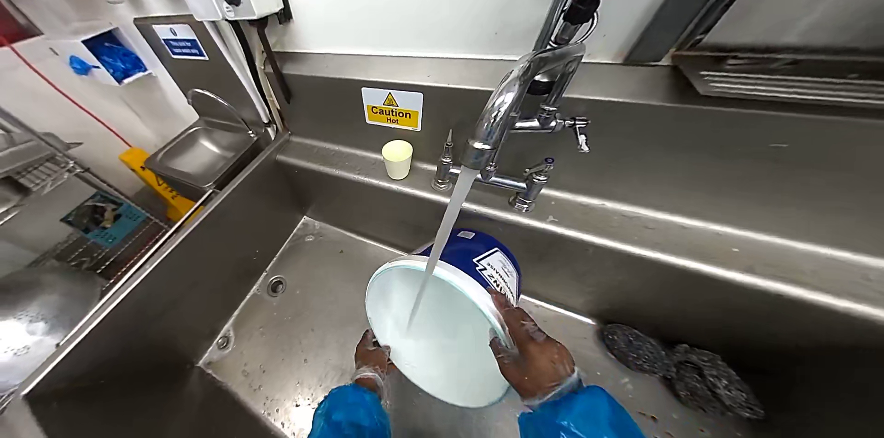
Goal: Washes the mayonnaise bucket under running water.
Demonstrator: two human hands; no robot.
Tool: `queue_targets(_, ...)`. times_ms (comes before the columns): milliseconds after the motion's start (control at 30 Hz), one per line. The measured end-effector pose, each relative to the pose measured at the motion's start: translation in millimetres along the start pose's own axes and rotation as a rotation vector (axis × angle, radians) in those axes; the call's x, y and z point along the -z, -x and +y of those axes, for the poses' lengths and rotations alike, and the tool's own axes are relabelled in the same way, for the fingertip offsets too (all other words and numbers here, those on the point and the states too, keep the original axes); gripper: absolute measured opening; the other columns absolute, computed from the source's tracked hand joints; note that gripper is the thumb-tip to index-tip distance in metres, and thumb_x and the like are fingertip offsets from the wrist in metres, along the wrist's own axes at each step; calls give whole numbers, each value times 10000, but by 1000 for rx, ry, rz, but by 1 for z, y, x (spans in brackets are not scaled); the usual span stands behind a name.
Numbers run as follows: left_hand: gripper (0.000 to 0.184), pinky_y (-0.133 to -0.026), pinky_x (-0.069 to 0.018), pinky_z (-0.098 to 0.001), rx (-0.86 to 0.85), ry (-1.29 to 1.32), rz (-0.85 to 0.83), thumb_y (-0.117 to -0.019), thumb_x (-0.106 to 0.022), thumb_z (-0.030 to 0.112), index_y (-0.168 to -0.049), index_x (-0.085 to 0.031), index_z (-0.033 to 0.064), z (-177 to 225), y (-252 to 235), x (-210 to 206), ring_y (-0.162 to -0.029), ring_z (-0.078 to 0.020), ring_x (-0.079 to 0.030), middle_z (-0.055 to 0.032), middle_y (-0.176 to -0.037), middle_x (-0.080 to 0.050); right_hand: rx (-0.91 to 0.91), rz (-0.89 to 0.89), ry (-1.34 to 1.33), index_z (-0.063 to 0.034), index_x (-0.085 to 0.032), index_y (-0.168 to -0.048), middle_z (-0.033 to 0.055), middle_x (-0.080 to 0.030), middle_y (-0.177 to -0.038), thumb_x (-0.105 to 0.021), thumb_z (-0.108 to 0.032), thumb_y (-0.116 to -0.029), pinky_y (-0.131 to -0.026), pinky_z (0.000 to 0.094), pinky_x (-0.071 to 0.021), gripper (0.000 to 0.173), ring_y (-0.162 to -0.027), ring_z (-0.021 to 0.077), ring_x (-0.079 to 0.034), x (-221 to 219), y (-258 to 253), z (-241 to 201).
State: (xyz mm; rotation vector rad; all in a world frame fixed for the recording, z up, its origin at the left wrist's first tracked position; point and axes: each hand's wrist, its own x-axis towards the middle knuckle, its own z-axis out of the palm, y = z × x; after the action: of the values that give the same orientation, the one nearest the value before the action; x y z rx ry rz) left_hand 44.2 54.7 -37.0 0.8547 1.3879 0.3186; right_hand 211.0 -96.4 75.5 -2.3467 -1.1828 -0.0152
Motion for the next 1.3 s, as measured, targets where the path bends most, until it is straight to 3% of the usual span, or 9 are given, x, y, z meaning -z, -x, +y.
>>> queue_targets(133,557,-803,-597,-487,-120,44,-33,-980,-545,-121,-1500,-371,-27,19,-2,7,-1018,-350,-691,-280,-1286,-609,12,121,-95,-6,-623,-1396,303,-693,-1210,-670,-43,-818,-704,683,-557,582,-889,512,-726,-8,-4,13)
queue_targets(333,574,-756,-621,-430,-291,-112,-77,-952,-571,-119,-1492,-416,3,54,3,31,-936,-287,-733,-233,-1201,-677,-300,-45,-324,-10,-494,-1505,271,-583,-1423,-657,-89,-949,-1086,582,-450,585,-1284,417,-601,-23,-15,27)
queue_targets(467,686,-850,-570,-365,-498,-285,-83,-794,-629,-177,-1448,-480,-27,82,0,46,-979,-234,-678,-211,-1208,-652,-388,-43,-445,-19,-484,-1514,276,-583,-1418,-642,-80,-975,-1093,533,-452,565,-1284,396,-599,-35,-25,29)
queue_targets(633,681,-889,-549,-397,-570,-342,-43,-717,-620,-195,-1371,-488,-60,106,4,61,-1046,-259,-640,-224,-1206,-617,-312,-38,-456,-17,-526,-1483,281,-597,-1399,-639,-76,-981,-1096,567,-441,518,-1287,425,-596,-45,-49,19)
queue_targets(733,725,-1036,-506,-387,-587,-266,-20,-780,-623,-186,-1463,-394,-107,106,10,64,-1241,-268,-593,-282,-1384,-549,-162,-22,-385,-62,-586,-1448,251,-637,-1362,-651,-49,-966,-1034,647,-459,486,-1231,455,-625,-41,-66,14)
queue_targets(867,385,-881,-544,-361,-835,-114,267,-824,-579,-127,-1207,-555,-147,102,26,41,-979,-209,-650,-229,-1075,-651,-52,40,-360,-68,-575,-1462,278,-666,-1292,-676,-48,-965,-959,686,-480,507,-1141,491,-660,-36,-87,15)
queue_targets(1000,223,-739,-533,-346,-1039,-137,481,-772,-614,-63,-988,-598,-117,108,44,17,-782,-181,-621,-153,-837,-626,-112,36,-380,-87,-542,-1494,280,-658,-1306,-705,-121,-972,-1006,686,-447,548,-1185,491,-636,-31,-106,21)
queue_targets(1167,217,-676,-525,-382,-1159,-267,565,-712,-646,-43,-919,-605,-96,116,63,10,-715,-224,-601,-155,-779,-606,-295,-206,-427,-164,-382,-1597,267,-671,-1274,-724,-216,-976,-1037,629,-462,711,-1166,440,-655,-33,-104,27)
queue_targets(1300,232,-630,-534,-440,-1281,-437,646,-670,-674,-12,-885,-627,-89,118,69,11,-674,-280,-617,-179,-767,-622,-463,-432,-569,-43,-327,-1591,262,-617,-1354,-605,-258,-1048,-1010,507,-523,647,-1156,363,-665,-71,-60,39)
